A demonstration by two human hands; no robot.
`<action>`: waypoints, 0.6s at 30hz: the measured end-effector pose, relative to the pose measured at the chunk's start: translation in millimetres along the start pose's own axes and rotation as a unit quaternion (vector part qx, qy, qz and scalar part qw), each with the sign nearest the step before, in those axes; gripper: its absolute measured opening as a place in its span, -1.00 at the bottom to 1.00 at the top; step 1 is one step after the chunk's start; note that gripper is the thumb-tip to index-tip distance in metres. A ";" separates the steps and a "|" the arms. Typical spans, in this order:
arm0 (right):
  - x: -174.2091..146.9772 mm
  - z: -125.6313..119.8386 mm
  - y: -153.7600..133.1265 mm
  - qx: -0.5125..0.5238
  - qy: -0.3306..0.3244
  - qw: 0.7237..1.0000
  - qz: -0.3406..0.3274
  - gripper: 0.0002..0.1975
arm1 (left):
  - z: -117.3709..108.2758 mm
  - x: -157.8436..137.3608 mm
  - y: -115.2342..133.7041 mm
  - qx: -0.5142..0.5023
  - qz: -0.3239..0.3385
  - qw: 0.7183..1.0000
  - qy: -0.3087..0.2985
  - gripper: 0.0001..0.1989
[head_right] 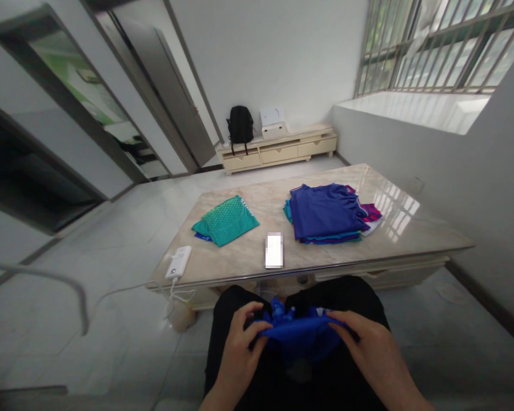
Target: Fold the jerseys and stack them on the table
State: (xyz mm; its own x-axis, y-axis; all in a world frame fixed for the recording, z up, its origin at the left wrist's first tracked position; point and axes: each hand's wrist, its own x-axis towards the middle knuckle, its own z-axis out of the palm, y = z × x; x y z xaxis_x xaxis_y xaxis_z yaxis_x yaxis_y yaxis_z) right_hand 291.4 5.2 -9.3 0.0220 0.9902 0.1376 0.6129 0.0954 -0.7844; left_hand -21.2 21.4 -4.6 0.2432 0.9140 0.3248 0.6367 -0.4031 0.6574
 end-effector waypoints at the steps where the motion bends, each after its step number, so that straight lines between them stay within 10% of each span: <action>1: -0.7 -2.6 4.1 -0.023 0.008 1.000 -0.013 -0.70 | -1.2 4.7 0.1 -0.004 0.030 0.999 -0.015 -0.83; 5: 39.0 -25.4 8.0 -0.105 0.025 0.992 -0.068 -0.70 | -5.3 66.7 -0.1 -0.001 0.085 0.992 -0.089 -0.85; 9: 159.2 -75.1 -27.3 -0.103 0.029 0.992 -0.061 -0.82 | -17.8 205.4 16.1 0.041 0.085 0.993 -0.071 -0.86; 14: 309.5 -168.4 -117.2 -0.057 0.122 0.987 -0.089 -0.60 | -66.8 381.3 83.4 0.057 0.123 0.989 0.059 -0.76; 18: 362.0 -237.3 -169.2 0.007 0.221 0.957 -0.186 -0.67 | -102.5 446.3 146.1 0.121 0.260 0.939 0.191 -0.62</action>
State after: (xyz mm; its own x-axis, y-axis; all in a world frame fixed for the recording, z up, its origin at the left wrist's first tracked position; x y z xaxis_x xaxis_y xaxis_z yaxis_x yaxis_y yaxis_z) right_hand 383.1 323.4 316.7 0.1377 0.7482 0.6491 0.6325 0.4379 -0.6389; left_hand 105.4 365.6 306.1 0.3165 0.4948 0.8093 0.6631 -0.7255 0.1842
